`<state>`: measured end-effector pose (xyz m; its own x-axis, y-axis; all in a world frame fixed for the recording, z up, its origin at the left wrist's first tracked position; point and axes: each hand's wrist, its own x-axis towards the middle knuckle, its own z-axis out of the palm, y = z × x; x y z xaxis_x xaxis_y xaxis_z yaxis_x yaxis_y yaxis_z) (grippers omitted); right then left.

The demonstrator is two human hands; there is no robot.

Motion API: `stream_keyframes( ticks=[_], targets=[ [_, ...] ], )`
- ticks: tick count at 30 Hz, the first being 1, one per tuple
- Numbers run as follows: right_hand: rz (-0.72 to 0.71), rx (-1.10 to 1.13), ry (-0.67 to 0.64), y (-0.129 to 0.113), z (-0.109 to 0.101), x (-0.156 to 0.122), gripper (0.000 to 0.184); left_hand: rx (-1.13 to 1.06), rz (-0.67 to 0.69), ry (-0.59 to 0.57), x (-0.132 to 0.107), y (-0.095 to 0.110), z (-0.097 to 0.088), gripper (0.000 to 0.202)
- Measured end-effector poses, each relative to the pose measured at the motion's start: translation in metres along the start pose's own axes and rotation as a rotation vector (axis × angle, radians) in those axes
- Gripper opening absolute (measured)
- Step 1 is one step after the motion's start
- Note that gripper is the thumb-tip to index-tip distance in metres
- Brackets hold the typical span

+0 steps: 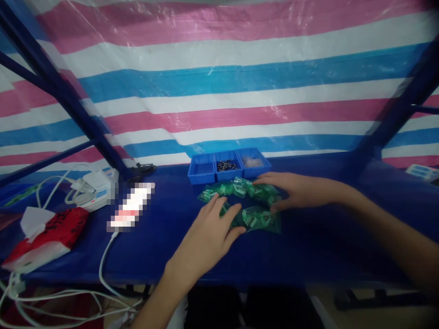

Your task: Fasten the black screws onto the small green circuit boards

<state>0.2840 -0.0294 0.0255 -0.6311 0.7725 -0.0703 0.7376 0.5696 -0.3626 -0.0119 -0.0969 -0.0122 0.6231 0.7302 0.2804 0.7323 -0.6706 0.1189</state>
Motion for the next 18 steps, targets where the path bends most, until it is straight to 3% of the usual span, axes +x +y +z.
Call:
stream_keyframes(
  ticks=[4,6,11,18],
  targets=[
    [-0.053,-0.077,0.281,0.008,-0.001,0.019,0.05,0.176,-0.07,0.025,0.036,-0.026,-0.031,0.036],
    [-0.059,-0.171,0.388,0.015,0.003,0.032,0.043,0.273,-0.137,-0.009,0.063,-0.045,-0.036,0.035],
    [-0.115,-0.371,0.424,0.03,0.024,0.054,0.044,0.177,-0.12,-0.128,0.113,-0.093,-0.014,0.035],
    [-0.113,-0.295,0.505,0.037,0.032,0.069,0.04,-0.047,0.026,0.003,0.118,-0.123,0.017,0.032]
  ],
)
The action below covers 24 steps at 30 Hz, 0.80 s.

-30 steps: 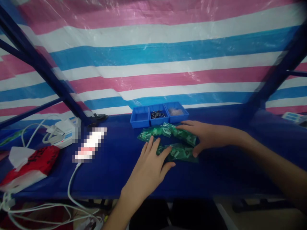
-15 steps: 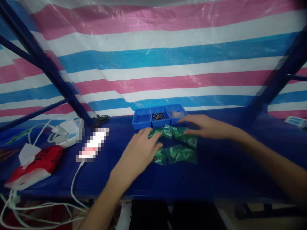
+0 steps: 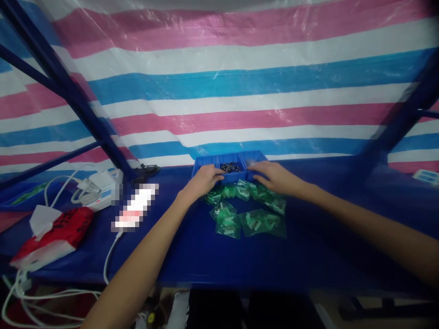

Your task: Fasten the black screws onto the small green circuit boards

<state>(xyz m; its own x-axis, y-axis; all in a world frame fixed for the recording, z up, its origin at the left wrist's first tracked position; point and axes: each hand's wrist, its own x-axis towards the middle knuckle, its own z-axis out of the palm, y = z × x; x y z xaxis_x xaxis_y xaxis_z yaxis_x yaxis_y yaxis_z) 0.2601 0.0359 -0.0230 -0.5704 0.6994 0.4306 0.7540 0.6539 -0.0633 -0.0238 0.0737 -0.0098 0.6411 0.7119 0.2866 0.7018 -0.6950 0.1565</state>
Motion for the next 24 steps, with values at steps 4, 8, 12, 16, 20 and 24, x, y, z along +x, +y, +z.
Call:
stream_keyframes(
  ticks=[4,8,12,16,20,24],
  targets=[
    [0.072,0.046,0.087,0.001,0.008,0.008,0.034,0.016,0.049,0.086,-0.003,-0.007,0.01,0.033],
    [0.087,0.094,0.162,0.003,0.013,0.008,0.032,0.021,0.048,0.131,-0.004,-0.007,0.017,0.032],
    [0.121,0.183,0.173,0.005,0.013,0.006,0.031,0.036,0.041,0.133,-0.005,-0.003,0.017,0.033],
    [0.106,0.191,0.184,0.005,0.013,0.005,0.031,0.03,0.027,0.129,-0.006,-0.001,0.014,0.032],
    [0.077,0.169,0.201,0.005,0.014,0.004,0.031,0.038,0.031,0.122,-0.006,0.0,0.013,0.03],
    [0.049,0.119,0.213,0.006,0.015,0.002,0.032,0.056,0.025,0.136,-0.006,0.0,0.015,0.03]
  ],
)
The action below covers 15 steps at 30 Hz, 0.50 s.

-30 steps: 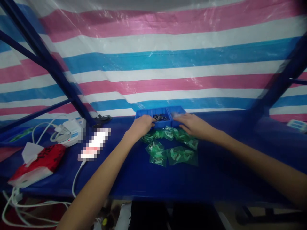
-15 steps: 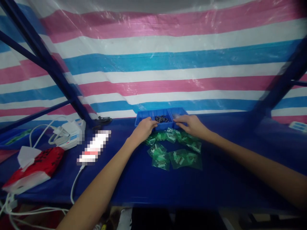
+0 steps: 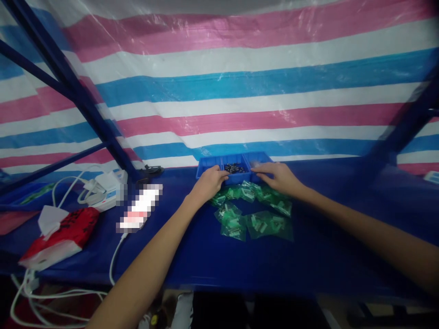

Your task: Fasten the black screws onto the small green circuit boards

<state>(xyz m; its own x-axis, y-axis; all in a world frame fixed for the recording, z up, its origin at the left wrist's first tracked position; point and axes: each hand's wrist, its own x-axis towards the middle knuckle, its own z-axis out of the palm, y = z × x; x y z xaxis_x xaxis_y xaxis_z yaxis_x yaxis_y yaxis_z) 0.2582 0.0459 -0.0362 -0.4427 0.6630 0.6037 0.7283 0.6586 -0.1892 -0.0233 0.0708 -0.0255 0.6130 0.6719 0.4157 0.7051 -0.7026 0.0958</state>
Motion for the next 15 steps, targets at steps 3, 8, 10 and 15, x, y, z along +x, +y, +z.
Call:
stream_keyframes(
  ticks=[3,8,10,15],
  targets=[
    [-0.029,-0.028,-0.02,0.0019,0.0008,-0.0004,0.034,0.009,-0.004,0.02,0.0004,-0.0001,0.0018,0.031],
    [-0.047,-0.068,-0.061,0.0041,0.0022,-0.0012,0.036,-0.002,0.003,0.026,0.0011,-0.0024,0.0039,0.033],
    [-0.046,-0.087,-0.083,0.0044,0.0028,-0.0019,0.038,-0.008,0.01,0.023,0.0005,-0.0032,0.0034,0.034],
    [-0.049,-0.106,-0.116,0.0019,0.002,-0.0028,0.041,0.021,0.011,-0.005,-0.0026,0.0029,0.0011,0.028]
  ],
)
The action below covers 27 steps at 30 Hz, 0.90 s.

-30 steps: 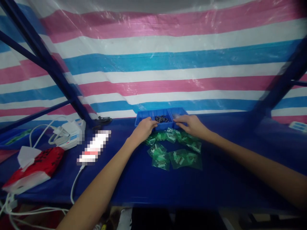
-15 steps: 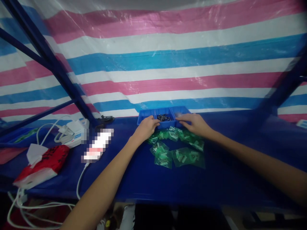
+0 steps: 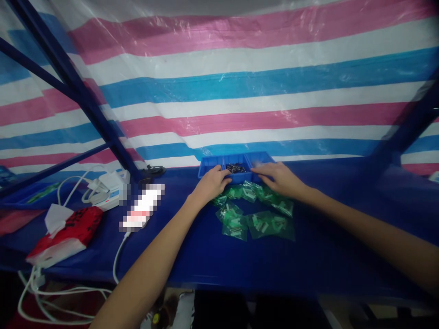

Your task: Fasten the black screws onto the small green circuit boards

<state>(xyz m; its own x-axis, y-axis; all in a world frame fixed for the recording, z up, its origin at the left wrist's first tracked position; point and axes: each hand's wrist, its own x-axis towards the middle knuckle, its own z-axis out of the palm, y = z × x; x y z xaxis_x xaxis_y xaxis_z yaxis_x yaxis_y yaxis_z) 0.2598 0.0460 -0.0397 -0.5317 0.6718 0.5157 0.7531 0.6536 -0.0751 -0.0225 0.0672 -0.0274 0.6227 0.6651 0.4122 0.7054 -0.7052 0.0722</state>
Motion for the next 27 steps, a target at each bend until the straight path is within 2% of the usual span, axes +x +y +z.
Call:
stream_keyframes(
  ticks=[6,12,17,23,27],
  targets=[
    [-0.001,-0.031,-0.013,-0.004,-0.002,0.0,0.042,0.159,-0.183,-0.013,0.001,0.017,0.006,0.024],
    [0.061,-0.02,-0.014,-0.01,-0.003,-0.002,0.041,0.137,-0.216,0.11,0.0,0.021,0.01,0.02],
    [0.112,0.107,0.053,-0.019,-0.01,0.0,0.045,0.068,-0.215,0.202,0.001,0.021,0.001,0.017],
    [0.278,0.246,0.188,-0.026,-0.021,0.003,0.038,0.029,-0.187,0.281,0.002,0.027,-0.018,0.016],
    [0.496,0.482,0.238,-0.034,-0.025,0.009,0.038,-0.045,-0.135,0.319,0.001,0.035,-0.026,0.016]
  ],
)
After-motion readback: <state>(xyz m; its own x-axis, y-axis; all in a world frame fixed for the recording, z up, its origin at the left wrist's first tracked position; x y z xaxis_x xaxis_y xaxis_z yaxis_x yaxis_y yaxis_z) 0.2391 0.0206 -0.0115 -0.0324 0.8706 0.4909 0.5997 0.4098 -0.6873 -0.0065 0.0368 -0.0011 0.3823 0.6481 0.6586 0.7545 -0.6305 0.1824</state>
